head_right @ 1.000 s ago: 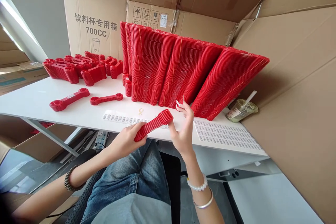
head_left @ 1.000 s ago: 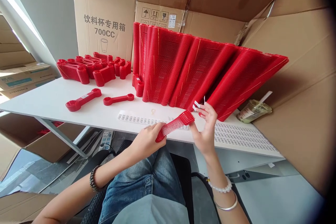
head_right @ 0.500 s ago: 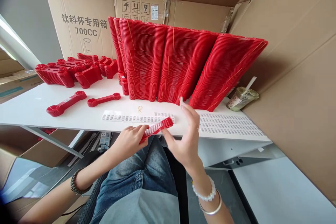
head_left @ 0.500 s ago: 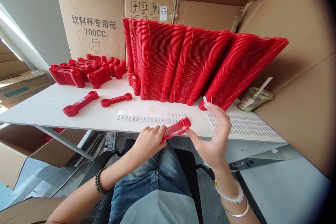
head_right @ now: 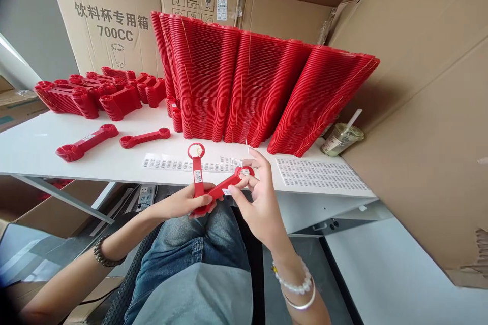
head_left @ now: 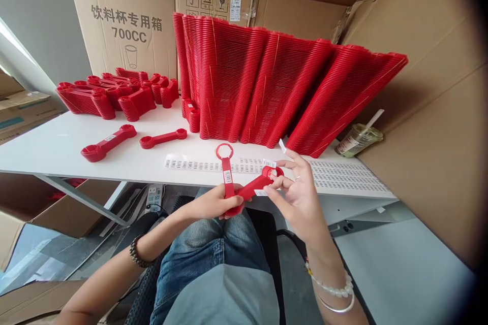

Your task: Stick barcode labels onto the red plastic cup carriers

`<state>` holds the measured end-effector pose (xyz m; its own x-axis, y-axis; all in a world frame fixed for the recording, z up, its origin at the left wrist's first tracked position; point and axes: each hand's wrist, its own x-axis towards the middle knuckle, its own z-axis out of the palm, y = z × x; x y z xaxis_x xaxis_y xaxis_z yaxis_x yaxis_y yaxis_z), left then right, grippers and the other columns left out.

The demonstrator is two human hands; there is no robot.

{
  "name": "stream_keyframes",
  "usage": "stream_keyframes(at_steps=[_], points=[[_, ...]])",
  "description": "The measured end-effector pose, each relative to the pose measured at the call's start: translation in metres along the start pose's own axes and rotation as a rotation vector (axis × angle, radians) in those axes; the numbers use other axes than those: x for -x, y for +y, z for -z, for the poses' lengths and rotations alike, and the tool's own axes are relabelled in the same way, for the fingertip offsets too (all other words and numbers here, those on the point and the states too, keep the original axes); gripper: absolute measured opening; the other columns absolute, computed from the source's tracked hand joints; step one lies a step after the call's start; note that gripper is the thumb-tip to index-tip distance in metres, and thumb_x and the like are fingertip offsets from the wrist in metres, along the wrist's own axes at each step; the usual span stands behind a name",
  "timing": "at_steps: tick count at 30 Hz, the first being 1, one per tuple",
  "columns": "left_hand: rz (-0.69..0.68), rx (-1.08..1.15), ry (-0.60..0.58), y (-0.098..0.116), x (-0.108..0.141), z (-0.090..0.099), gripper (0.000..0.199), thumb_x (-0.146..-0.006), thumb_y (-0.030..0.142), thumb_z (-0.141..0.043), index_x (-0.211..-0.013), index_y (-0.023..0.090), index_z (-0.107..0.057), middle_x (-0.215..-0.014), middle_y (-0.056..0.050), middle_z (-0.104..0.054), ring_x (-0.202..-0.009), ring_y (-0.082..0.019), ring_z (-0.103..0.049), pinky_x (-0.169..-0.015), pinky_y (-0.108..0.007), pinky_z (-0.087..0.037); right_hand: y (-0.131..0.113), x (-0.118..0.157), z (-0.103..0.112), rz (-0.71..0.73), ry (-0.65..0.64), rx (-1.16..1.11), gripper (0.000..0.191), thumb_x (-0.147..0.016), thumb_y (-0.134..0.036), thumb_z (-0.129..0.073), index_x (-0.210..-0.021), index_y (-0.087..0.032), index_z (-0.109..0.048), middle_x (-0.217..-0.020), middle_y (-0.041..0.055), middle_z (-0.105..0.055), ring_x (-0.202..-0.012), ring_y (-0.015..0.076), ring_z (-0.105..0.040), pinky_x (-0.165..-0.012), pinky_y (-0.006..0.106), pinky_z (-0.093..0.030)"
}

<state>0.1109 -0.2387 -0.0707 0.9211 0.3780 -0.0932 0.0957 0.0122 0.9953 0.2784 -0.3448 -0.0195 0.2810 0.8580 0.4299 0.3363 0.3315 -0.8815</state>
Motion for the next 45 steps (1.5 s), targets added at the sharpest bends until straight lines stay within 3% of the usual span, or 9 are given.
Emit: stream_keyframes(at_steps=[4, 9, 12, 16, 22, 32, 42, 45], points=[[-0.013, 0.054, -0.002, -0.005, -0.002, 0.000, 0.023, -0.092, 0.036, -0.048, -0.096, 0.014, -0.052, -0.071, 0.001, -0.055, -0.050, -0.006, -0.044, -0.041, -0.017, -0.031, 0.005, 0.000, -0.007, -0.005, 0.020, 0.056, 0.066, -0.083, -0.017, -0.065, -0.138, -0.036, -0.035, -0.119, 0.0017, -0.048, -0.064, 0.0060, -0.058, -0.109, 0.047, -0.045], [-0.001, 0.004, 0.027, -0.006, -0.002, 0.001, 0.020, -0.092, 0.034, -0.048, -0.089, 0.014, -0.050, -0.071, 0.001, -0.055, -0.048, -0.005, -0.041, -0.042, -0.017, -0.032, 0.010, -0.002, -0.006, -0.063, -0.019, 0.116, 0.066, -0.083, -0.020, -0.065, -0.139, -0.035, -0.032, -0.121, 0.0040, -0.047, -0.065, 0.0079, -0.059, -0.092, 0.043, -0.055], [0.006, -0.006, 0.031, -0.008, -0.003, 0.001, 0.019, -0.092, 0.033, -0.048, -0.090, 0.014, -0.051, -0.071, 0.001, -0.055, -0.048, -0.005, -0.042, -0.042, -0.018, -0.032, 0.016, -0.004, -0.006, -0.074, -0.019, 0.133, 0.067, -0.082, -0.020, -0.065, -0.139, -0.034, -0.032, -0.119, 0.0039, -0.048, -0.067, 0.0084, -0.059, -0.095, 0.044, -0.053], [0.017, 0.003, 0.033, -0.009, -0.004, 0.001, 0.020, -0.093, 0.034, -0.047, -0.090, 0.014, -0.051, -0.071, 0.001, -0.055, -0.047, -0.005, -0.042, -0.042, -0.018, -0.031, 0.022, -0.005, -0.009, -0.055, 0.000, 0.128, 0.067, -0.080, -0.020, -0.066, -0.138, -0.032, -0.035, -0.114, 0.0042, -0.050, -0.079, 0.0127, -0.060, -0.098, 0.044, -0.051], [0.038, 0.033, 0.029, -0.006, -0.003, 0.000, 0.022, -0.093, 0.034, -0.047, -0.097, 0.013, -0.053, -0.071, 0.001, -0.055, -0.048, -0.005, -0.042, -0.042, -0.018, -0.030, 0.020, -0.007, -0.011, -0.033, 0.025, 0.127, 0.061, -0.078, -0.019, -0.067, -0.133, -0.032, -0.044, -0.121, 0.0069, -0.049, -0.097, 0.0190, -0.059, -0.087, 0.040, -0.055], [0.036, 0.073, 0.014, -0.003, -0.003, 0.000, 0.023, -0.090, 0.034, -0.048, -0.096, 0.013, -0.053, -0.071, 0.001, -0.055, -0.047, -0.005, -0.043, -0.040, -0.017, -0.030, 0.021, -0.007, -0.014, -0.036, 0.028, 0.170, 0.054, -0.081, -0.018, -0.063, -0.130, -0.031, -0.044, -0.122, 0.0073, -0.047, -0.091, 0.0176, -0.061, -0.087, 0.041, -0.055], [0.044, 0.103, 0.008, -0.003, -0.004, -0.001, 0.026, -0.089, 0.037, -0.049, -0.097, 0.013, -0.053, -0.067, 0.002, -0.053, -0.046, -0.005, -0.042, -0.039, -0.018, -0.028, 0.021, -0.006, -0.015, -0.012, 0.025, 0.317, 0.050, -0.085, -0.017, -0.057, -0.129, -0.030, -0.038, -0.108, 0.0024, -0.048, -0.082, 0.0143, -0.064, -0.102, 0.048, -0.046], [0.044, 0.104, 0.012, -0.001, -0.004, -0.002, 0.026, -0.089, 0.037, -0.050, -0.097, 0.013, -0.053, -0.067, 0.002, -0.053, -0.046, -0.006, -0.042, -0.039, -0.018, -0.028, 0.023, -0.006, -0.016, 0.033, 0.041, 0.391, 0.050, -0.085, -0.014, -0.056, -0.129, -0.029, -0.039, -0.104, 0.0028, -0.050, -0.083, 0.0158, -0.064, -0.098, 0.047, -0.050]])
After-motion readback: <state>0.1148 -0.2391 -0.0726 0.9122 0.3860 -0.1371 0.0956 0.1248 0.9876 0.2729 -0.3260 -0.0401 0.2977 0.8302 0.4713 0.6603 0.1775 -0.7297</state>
